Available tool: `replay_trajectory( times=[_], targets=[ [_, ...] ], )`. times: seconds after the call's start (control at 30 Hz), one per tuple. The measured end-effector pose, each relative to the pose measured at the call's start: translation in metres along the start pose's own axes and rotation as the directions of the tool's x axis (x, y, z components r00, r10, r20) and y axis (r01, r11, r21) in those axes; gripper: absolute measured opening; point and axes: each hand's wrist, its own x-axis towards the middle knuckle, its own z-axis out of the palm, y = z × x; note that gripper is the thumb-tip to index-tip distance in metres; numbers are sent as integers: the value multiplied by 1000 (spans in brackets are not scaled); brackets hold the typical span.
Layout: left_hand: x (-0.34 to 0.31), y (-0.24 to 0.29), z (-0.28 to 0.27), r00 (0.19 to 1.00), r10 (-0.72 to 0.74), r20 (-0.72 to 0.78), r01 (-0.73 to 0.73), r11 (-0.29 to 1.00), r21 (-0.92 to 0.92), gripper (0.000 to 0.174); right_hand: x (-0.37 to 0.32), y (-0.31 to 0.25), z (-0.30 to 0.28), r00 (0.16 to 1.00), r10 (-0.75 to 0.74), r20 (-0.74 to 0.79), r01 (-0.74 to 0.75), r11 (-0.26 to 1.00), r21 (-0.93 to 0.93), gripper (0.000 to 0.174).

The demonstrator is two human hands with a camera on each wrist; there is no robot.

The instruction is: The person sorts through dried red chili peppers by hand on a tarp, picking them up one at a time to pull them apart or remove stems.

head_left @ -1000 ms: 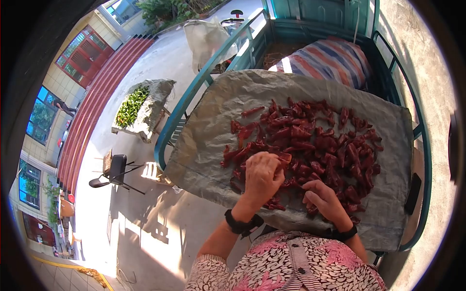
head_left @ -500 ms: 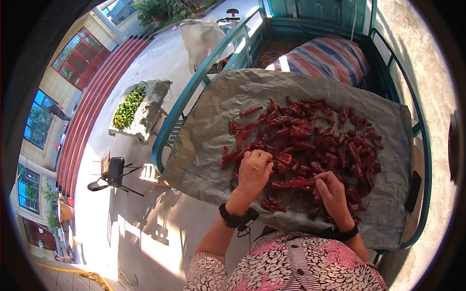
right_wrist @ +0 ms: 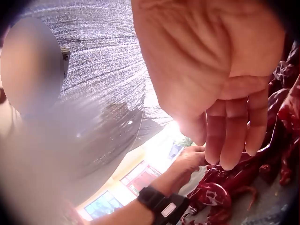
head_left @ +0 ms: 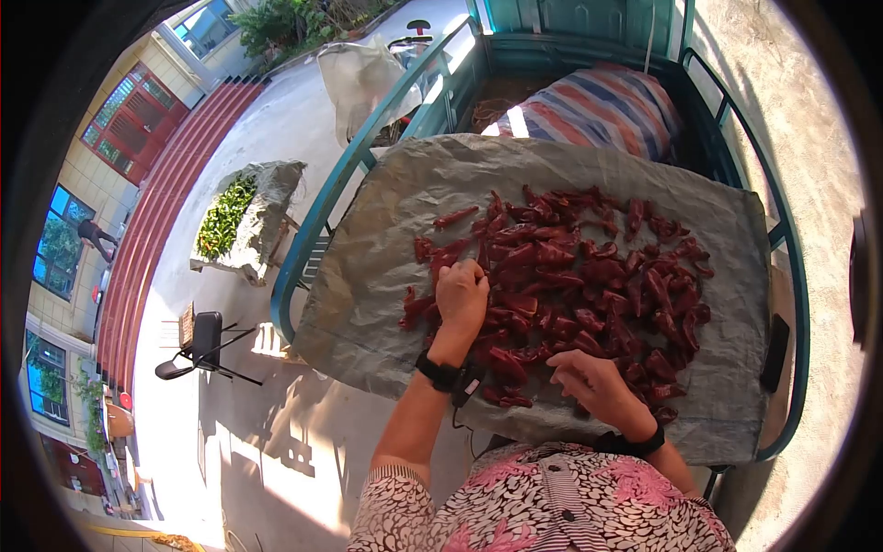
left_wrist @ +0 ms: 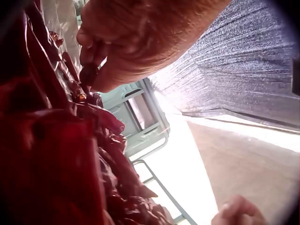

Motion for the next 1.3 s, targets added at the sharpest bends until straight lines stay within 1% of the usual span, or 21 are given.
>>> replay_trajectory(
  times=[0.03,0.07,0.13,0.17,0.23,0.27,0.3,0.33,0.4,0.43,0.5,0.63,0.7,0.73,0.83,0.93,1.03,1.07,1.13,1.23,1.3],
  targets=[
    [-7,8,-9,1000,-24,-19,23,996,-81,16,-1,1,0,1000,20,-14,-20,1000,23,29],
    [-16,16,-20,995,-89,53,99,970,-223,15,-1,2,1,998,45,-52,-41,997,63,30],
    [-33,37,-48,959,-184,217,267,843,-466,15,3,5,3,988,95,-123,-77,986,146,32],
    [-43,43,-57,965,-121,231,223,844,-487,15,7,3,6,975,82,-208,-33,972,232,35],
    [-67,54,-69,968,1,250,137,834,-535,16,11,4,6,952,87,-292,13,946,325,38],
    [-76,58,-73,968,89,235,42,864,-501,17,14,3,6,939,92,-331,39,929,368,39],
    [-85,62,-77,959,177,223,-55,884,-464,17,16,-3,7,931,120,-344,29,917,399,31],
    [-92,64,-79,940,266,215,-155,892,-425,18,16,-1,6,953,133,-272,-15,918,397,27],
    [-102,64,-79,932,301,202,-220,912,-346,18,14,6,2,979,162,-124,-103,919,382,21],
    [-105,64,-79,927,320,196,-252,918,-306,18,14,6,3,981,162,-109,-112,924,367,18],
    [-104,60,-79,941,296,164,-250,935,-250,19,12,5,7,983,165,-78,-130,932,337,17],
    [-90,38,-79,977,211,33,-209,977,-40,21,12,5,6,974,146,-175,-73,928,365,18],
    [-73,30,-77,994,101,-49,-97,993,72,28,13,7,1,957,144,-250,-42,927,374,19],
    [-65,29,-77,994,50,-95,-38,991,126,31,12,9,1,956,152,-251,-46,922,384,19],
    [-48,38,-78,993,51,108,-56,997,48,45,12,13,4,953,177,-245,-60,907,417,19],
    [-32,46,-44,952,168,258,-160,986,-50,55,13,13,11,959,200,-199,-101,902,419,20],
    [-14,49,-2,950,208,234,-201,978,-52,56,12,13,16,970,178,-163,-115,935,337,19],
    [-7,49,8,938,222,268,-217,975,-51,55,11,14,16,975,162,-153,-108,945,308,19],
    [3,52,19,908,249,338,-246,968,-53,53,10,13,16,979,150,-140,-107,956,273,19],
    [9,53,18,890,303,340,-332,943,29,47,8,13,12,977,162,-137,-121,956,267,19],
    [3,62,-2,940,282,190,-267,958,-102,37,7,17,10,974,173,-147,-126,951,284,21]
  ],
)
